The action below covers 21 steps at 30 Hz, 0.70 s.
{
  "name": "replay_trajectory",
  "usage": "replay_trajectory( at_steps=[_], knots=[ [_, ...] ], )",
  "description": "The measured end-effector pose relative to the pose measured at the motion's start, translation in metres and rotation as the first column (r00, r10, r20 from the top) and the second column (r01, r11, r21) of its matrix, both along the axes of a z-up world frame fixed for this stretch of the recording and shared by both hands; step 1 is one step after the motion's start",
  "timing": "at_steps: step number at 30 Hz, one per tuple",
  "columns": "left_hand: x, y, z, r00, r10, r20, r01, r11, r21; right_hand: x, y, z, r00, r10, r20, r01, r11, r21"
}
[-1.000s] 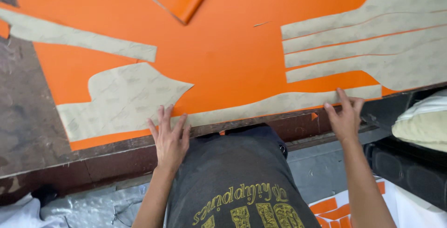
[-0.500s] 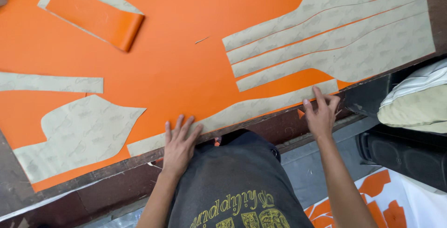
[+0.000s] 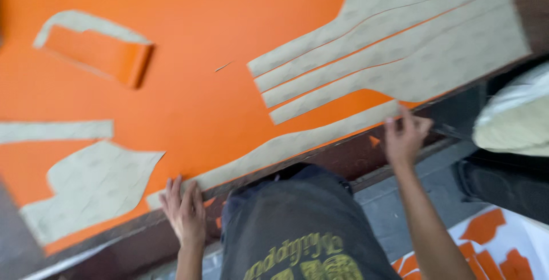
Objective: The person prepares upholstery pieces by picking up, folding, and arranging orange synthetic leather fabric and light-colored backing material on a workshop table.
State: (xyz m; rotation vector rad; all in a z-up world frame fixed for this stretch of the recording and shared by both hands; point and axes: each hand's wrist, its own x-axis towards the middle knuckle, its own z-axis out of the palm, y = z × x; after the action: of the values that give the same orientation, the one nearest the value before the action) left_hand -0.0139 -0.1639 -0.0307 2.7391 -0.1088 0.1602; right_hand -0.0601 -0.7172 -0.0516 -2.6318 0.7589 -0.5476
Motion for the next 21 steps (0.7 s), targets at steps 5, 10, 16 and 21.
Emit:
replay_trajectory(
  at_steps=[5, 10, 16, 21],
  knots=[
    [0.023, 0.045, -0.005, 0.950, 0.296, 0.097, -0.279, 0.947, -0.158, 0.010, 0.016, 0.013, 0.988, 0.037, 0.149, -0.063, 0.983, 0.170],
    [0.029, 0.114, -0.012, 0.778, 0.629, 0.014, -0.613, 0.763, -0.203, 0.056, 0.081, 0.040, 0.973, 0.193, 0.125, -0.222, 0.928, 0.299],
    [0.013, 0.139, -0.001, 0.622, 0.716, -0.317, -0.698, 0.690, 0.189, 0.103, 0.164, 0.069, 0.873, 0.469, 0.137, -0.484, 0.794, 0.368],
    [0.011, 0.138, 0.003, 0.613, 0.718, -0.330, -0.707, 0.685, 0.176, 0.123, 0.211, 0.078, 0.804, 0.577, 0.144, -0.587, 0.729, 0.353]
  ],
)
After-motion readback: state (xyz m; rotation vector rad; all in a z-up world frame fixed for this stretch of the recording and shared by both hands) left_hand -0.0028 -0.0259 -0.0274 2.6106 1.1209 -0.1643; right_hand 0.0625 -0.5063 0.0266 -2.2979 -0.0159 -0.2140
